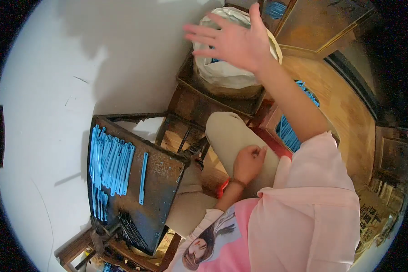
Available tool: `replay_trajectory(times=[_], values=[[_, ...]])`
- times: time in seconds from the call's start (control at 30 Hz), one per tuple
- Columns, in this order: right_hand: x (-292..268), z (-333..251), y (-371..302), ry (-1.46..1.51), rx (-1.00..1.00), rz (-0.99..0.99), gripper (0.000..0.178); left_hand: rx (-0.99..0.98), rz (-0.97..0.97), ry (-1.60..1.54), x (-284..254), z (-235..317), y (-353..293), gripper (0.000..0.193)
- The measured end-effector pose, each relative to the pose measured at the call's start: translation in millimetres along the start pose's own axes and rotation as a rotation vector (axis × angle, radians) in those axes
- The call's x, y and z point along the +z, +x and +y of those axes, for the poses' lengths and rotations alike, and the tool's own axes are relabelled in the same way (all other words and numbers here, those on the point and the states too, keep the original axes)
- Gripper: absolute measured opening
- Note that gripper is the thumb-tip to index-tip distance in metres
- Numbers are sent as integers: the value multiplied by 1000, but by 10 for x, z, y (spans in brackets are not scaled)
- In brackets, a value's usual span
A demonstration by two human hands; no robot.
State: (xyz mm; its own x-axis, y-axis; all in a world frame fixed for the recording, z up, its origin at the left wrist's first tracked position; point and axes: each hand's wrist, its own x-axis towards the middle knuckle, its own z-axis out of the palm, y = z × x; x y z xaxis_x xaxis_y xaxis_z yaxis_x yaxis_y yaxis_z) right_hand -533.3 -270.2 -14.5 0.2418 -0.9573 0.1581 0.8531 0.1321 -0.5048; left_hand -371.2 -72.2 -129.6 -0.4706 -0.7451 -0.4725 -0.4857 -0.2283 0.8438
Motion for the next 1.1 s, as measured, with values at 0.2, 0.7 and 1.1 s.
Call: replay_trajectory(times=[0.2,0.7,1.1], values=[[799,133,-464,173,189,-466,99,4,-11,5,-32,-16,-18,39],[1343,699,-1424,164,218,-326,95,241,102,226,-182,-46,-648,31],[1579,1568,-830,-1565,-277,-179,29,464,924,223,-1563,1,-2371,19]])
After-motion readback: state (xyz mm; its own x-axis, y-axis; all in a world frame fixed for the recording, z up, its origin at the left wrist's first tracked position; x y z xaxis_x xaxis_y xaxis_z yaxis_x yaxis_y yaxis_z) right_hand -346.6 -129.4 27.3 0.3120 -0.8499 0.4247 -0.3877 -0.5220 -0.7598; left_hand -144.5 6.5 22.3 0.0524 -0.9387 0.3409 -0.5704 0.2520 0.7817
